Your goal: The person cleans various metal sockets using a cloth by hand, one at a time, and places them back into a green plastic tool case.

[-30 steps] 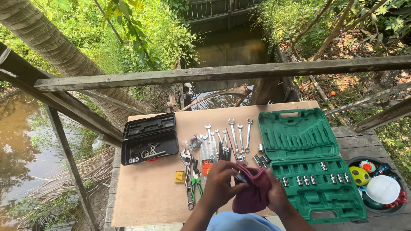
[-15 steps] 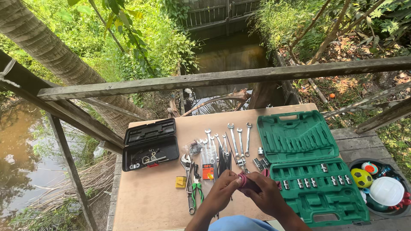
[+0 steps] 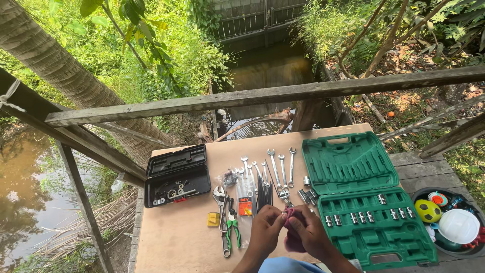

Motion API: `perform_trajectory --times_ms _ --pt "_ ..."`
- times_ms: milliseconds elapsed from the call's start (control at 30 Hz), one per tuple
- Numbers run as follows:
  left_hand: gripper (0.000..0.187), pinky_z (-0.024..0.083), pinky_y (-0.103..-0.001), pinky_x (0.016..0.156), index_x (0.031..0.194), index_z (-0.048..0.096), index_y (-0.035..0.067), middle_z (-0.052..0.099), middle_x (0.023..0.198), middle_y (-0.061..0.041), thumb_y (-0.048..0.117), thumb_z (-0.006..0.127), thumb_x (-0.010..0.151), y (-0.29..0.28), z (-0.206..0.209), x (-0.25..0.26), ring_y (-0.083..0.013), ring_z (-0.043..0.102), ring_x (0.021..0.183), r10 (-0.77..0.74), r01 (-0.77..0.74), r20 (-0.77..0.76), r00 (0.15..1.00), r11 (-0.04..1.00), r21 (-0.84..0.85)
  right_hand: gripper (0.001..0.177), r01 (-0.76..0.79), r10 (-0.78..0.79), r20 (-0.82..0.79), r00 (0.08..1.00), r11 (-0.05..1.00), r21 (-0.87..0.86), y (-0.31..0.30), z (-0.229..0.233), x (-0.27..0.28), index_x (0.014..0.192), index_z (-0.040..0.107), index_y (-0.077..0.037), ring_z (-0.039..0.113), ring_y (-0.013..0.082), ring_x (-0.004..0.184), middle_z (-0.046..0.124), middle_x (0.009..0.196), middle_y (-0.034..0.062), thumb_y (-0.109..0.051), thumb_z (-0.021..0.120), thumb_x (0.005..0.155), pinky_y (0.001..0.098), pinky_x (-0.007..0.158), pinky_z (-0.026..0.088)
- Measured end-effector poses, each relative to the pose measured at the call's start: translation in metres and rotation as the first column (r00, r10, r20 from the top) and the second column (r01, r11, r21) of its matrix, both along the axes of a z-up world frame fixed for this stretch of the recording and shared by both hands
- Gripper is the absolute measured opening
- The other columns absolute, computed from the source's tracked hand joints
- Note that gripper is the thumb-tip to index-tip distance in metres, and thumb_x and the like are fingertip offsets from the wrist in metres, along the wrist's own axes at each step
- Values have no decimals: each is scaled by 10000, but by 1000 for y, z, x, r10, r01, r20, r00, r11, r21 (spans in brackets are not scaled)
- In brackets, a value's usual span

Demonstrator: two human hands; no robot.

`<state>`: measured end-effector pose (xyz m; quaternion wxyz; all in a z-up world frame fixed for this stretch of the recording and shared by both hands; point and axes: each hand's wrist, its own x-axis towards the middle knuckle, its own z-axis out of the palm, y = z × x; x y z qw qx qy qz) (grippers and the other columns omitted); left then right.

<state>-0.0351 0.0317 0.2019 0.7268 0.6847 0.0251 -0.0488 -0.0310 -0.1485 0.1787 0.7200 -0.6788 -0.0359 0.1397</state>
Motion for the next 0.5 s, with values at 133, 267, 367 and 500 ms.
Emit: perform_trajectory --times_ms 133,267,367,500 --pt "106 528 -337 805 906 684 -26 639 991 -135 60 745 918 1 36 -4 -256 659 929 -74 -31 454 888 975 219 236 42 24 -205 979 949 314 -4 -8 11 1130 615 -12 620 101 722 673 868 58 -215 543 1033 264 638 532" --pt "103 528 -367 859 955 634 -24 615 1082 -166 43 711 942 3 57 -8 -332 635 1004 -188 -44 577 795 930 364 293 199 -15 -476 879 920 339 -3 7 19 1144 623 -17 666 83 843 700 947 45 -232 482 1004 237 756 546" --pt "111 527 -376 852 969 607 -25 609 1080 -171 58 681 979 -1 47 -4 -327 631 982 -119 -80 560 820 945 318 281 97 -14 -275 961 953 289 2 10 14 1111 650 -6 651 114 790 687 911 52 -243 531 1017 285 687 548" --pt "153 527 -339 739 910 603 -2 646 929 -120 113 648 1000 -5 7 4 -225 621 825 18 -67 296 955 985 159 206 130 -84 198 977 963 -235 6 17 6 1048 681 -57 653 122 776 718 857 68 -243 642 968 280 693 537"
